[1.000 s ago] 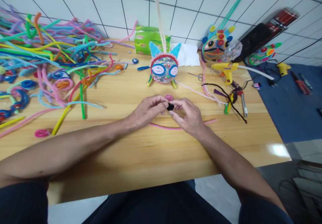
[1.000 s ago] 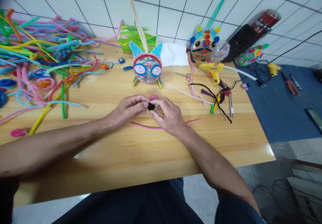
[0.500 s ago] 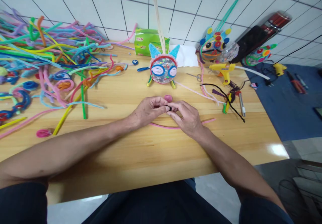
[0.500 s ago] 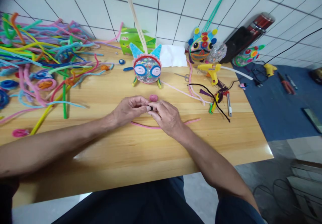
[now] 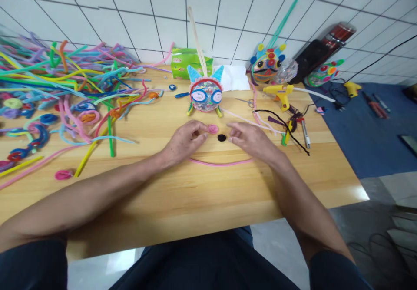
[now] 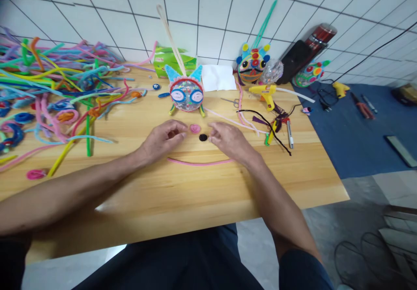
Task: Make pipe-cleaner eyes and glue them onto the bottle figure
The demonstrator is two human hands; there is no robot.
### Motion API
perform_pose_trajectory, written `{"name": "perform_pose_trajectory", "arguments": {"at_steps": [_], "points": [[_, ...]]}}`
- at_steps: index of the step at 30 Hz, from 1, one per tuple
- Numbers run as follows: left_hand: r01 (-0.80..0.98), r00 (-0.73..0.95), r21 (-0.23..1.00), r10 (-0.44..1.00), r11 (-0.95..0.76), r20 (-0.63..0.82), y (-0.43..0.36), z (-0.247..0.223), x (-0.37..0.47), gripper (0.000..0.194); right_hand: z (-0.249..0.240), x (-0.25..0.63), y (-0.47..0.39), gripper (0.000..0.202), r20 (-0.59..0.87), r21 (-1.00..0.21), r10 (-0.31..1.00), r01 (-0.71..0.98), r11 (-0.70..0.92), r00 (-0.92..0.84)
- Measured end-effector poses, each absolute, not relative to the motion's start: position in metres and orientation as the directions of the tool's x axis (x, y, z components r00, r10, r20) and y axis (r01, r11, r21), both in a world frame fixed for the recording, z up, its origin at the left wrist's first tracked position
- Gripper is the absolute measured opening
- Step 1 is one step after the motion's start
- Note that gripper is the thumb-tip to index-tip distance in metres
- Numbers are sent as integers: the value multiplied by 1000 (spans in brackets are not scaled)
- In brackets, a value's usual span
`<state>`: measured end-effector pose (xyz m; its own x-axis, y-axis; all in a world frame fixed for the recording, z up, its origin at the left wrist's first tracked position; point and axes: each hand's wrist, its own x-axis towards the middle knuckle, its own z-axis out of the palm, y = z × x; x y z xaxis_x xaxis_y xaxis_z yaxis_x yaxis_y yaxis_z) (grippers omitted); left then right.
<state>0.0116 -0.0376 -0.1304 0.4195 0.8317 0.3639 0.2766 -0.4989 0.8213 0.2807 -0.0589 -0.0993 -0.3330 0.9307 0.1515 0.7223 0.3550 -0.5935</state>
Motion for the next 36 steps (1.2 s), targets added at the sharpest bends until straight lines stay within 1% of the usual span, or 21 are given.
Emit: {"name": "perform_pose_trajectory", "arguments": {"at_steps": [2,4,5,7,9,10,12,14,16,17,20,22,23,26,28,30,34,35,36], "points": [[290,474,798,804,-529,360,-37,-129,11,15,-80,293,-60,29,220,-602,948,733,316,-228],[309,537,773,772,-555,340,-37,-127,9,17,-59,310,-64,12,284,-593,955,766,247,-88],[321,565,757,757,-569,330,-37,-126,8,19,-49,321,-66,15,300,-595,954,782,184,3],[349,608,709,724,-612,326,-36,-124,5,25,-34,344,-71,29,304,-597,933,802,27,195],[405,640,632,698,-661,321,-34,-124,2,34,-29,369,-73,37,300,-588,886,800,-120,354],[433,662,581,681,-689,315,-33,-124,1,36,-31,381,-72,38,301,-576,862,798,-176,407],[470,700,478,643,-742,309,-32,-127,0,41,-41,401,-67,33,303,-535,830,805,-258,468],[479,728,396,606,-784,320,-31,-131,-1,45,-56,416,-57,25,295,-482,811,812,-329,504],[461,749,344,567,-818,343,-31,-136,0,49,-73,426,-44,21,299,-437,810,827,-353,504],[448,759,326,547,-832,353,-31,-139,0,51,-81,429,-36,25,320,-405,811,845,-351,490],[413,789,285,496,-865,362,-32,-144,0,53,-102,439,-11,46,395,-276,815,901,-335,424],[420,800,257,489,-870,348,-33,-147,-1,54,-112,446,7,54,408,-237,818,912,-335,406],[430,804,243,492,-869,336,-34,-148,-1,54,-115,448,15,54,403,-234,821,913,-335,405],[469,809,197,508,-861,297,-37,-147,0,54,-121,452,36,43,365,-262,833,904,-338,417],[480,812,174,510,-860,283,-39,-144,1,54,-119,452,46,30,339,-322,822,878,-355,457],[481,815,166,509,-861,277,-40,-142,2,55,-113,452,51,22,315,-395,807,842,-367,500],[468,821,195,506,-862,264,-40,-138,2,53,-91,447,41,25,300,-483,814,815,-320,498],[466,821,205,507,-861,262,-40,-138,2,53,-84,444,35,26,311,-506,817,813,-289,485],[463,821,213,507,-860,263,-39,-138,2,54,-77,439,27,25,333,-546,826,807,-224,455]]}}
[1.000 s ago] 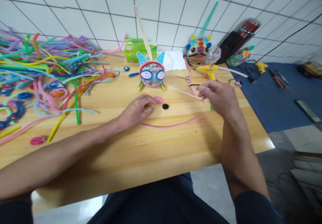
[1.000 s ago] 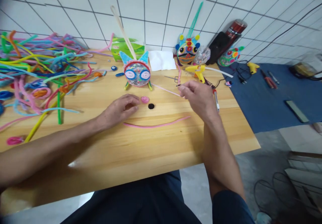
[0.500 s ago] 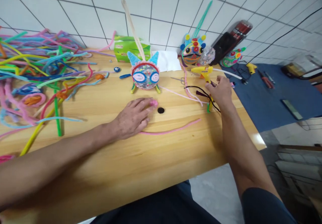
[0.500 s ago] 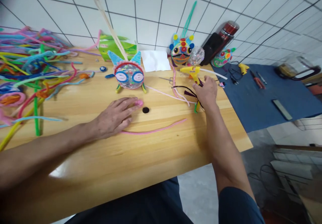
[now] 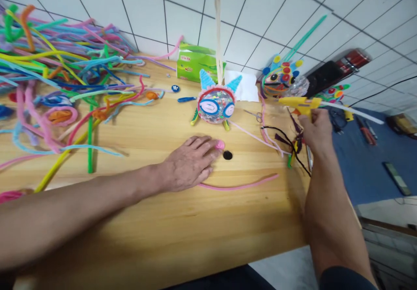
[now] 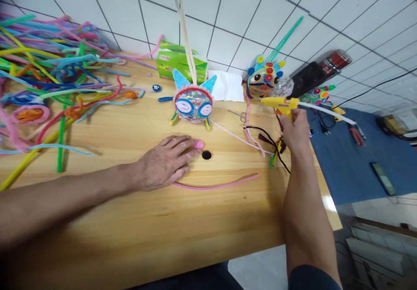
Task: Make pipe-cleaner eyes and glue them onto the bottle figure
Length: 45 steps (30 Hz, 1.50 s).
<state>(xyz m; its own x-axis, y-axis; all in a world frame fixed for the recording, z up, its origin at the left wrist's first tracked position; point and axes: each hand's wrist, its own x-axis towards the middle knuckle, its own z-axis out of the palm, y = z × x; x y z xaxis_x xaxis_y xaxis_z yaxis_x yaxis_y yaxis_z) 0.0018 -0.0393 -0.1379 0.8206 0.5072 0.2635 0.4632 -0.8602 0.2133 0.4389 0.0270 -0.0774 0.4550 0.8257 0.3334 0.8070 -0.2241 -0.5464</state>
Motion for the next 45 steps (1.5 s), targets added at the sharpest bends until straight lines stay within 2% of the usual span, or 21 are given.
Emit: {"name": "perform_pose_trajectory", "arguments": {"at_steps": [3,5,7,9,12,16,20,24,32,38,45], "points": [[464,813,219,511,-858,279,-39,-138,2,55,-59,413,1,23,368,-618,852,782,-76,373],[476,806,207,519,-854,285,-40,-138,2,55,-53,388,-16,25,371,-623,865,781,-36,336],[487,804,189,523,-852,283,-40,-138,2,55,-52,362,-31,34,315,-546,908,835,-67,278],[489,809,174,519,-855,277,-40,-138,2,56,-56,338,-41,48,257,-472,912,865,-169,319],[489,812,164,515,-857,274,-41,-139,2,57,-62,312,-49,52,220,-342,926,913,-222,308],[496,807,166,524,-852,272,-41,-139,3,55,-62,296,-48,43,177,-181,974,978,-107,140],[508,805,183,539,-842,249,-42,-139,4,56,-65,293,-46,36,234,-61,972,998,33,-18],[525,799,216,564,-823,208,-42,-138,5,57,-77,299,-47,29,268,15,960,997,79,-80],[515,795,233,561,-825,231,-42,-137,5,57,-94,306,-47,26,295,42,950,995,94,-102],[514,790,241,564,-823,242,-42,-138,6,58,-101,309,-46,29,319,127,932,983,135,-170],[515,789,252,568,-819,235,-42,-139,5,61,-102,312,-47,31,291,80,944,987,139,-156]]}}
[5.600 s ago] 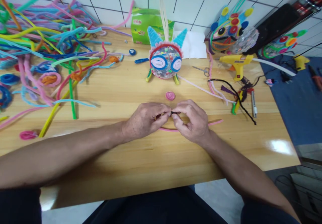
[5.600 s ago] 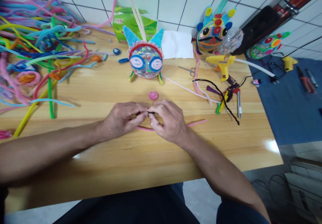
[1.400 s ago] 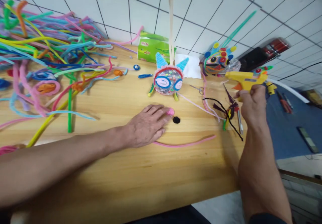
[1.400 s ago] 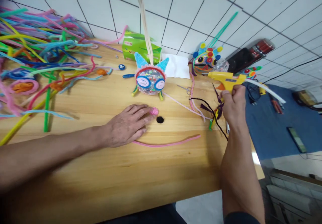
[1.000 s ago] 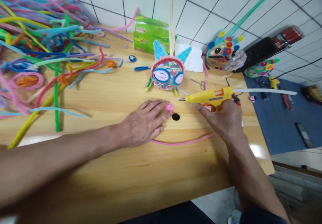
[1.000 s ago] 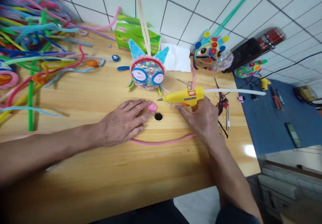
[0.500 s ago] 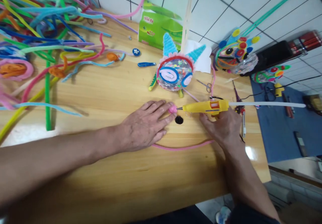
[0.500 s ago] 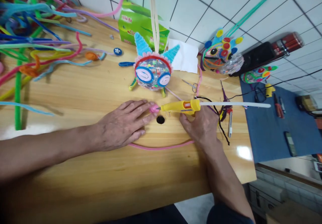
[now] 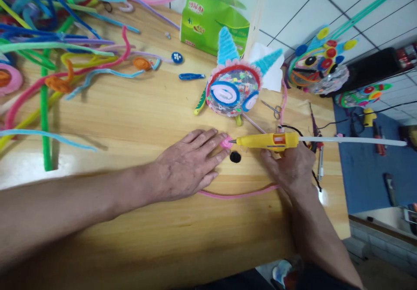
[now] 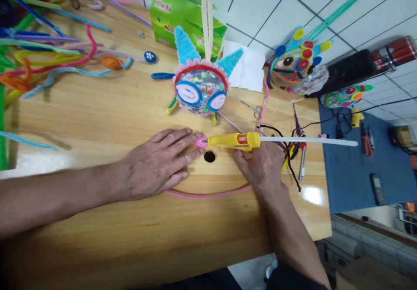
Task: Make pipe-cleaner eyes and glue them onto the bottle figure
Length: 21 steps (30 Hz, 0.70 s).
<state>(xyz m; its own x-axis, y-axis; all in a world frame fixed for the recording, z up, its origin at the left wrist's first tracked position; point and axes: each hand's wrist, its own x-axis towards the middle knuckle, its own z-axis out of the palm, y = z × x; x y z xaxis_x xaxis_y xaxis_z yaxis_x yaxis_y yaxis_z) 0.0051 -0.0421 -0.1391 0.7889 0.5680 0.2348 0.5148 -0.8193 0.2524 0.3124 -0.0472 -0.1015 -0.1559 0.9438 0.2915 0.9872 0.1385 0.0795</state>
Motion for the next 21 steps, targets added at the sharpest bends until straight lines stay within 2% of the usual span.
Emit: {"name": "perform_pose_trajectory", "arguments": {"at_steps": [15,21], "points": [[514,789,272,573,-814,223,-41,-139,5,58,-102,312,-47,28,280,137,940,977,162,-195],[508,784,300,578,-808,228,-41,-139,6,58,-103,315,-47,27,260,126,949,981,148,-177]]}}
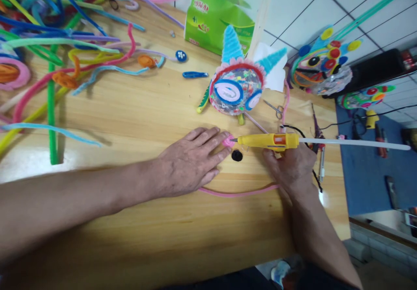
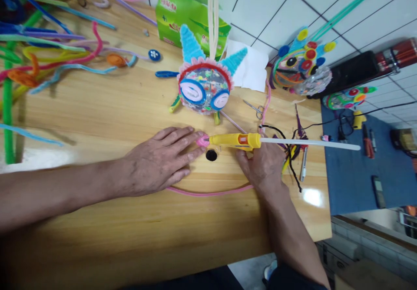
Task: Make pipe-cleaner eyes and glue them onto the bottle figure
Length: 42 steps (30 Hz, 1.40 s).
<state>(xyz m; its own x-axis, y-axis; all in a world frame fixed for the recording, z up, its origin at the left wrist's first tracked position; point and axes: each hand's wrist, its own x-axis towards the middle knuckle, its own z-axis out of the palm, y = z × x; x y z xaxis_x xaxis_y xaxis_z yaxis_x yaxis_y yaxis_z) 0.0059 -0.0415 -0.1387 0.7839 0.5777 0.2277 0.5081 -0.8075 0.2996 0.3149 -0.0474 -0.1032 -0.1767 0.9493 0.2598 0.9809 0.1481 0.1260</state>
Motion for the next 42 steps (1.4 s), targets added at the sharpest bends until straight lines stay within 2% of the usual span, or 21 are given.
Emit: {"name": "perform_pose_trajectory", "arguments": {"at_steps": [5,21,31,38,42], "points": [[518,787,274,577,-810,217,-42,-140,6,58,-103,315,-47,28,255,95,952,984,150,-170],[510,784,268,570,-817,246,-42,-140,5,58,-105,318,-47,29,284,112,936,976,185,-210],[507,787,259,564,-822,251,-41,-138,6,58,-115,327,-45,22,428,115,851,952,284,-306],[508,787,250,562,-824,255,-41,-137,5,55,-112,324,-43,18,396,-8,905,985,174,-156],[499,792,249,553,-830,258,-40,-138,5,55,-106,320,-43,18,385,-180,921,974,139,-60]]}}
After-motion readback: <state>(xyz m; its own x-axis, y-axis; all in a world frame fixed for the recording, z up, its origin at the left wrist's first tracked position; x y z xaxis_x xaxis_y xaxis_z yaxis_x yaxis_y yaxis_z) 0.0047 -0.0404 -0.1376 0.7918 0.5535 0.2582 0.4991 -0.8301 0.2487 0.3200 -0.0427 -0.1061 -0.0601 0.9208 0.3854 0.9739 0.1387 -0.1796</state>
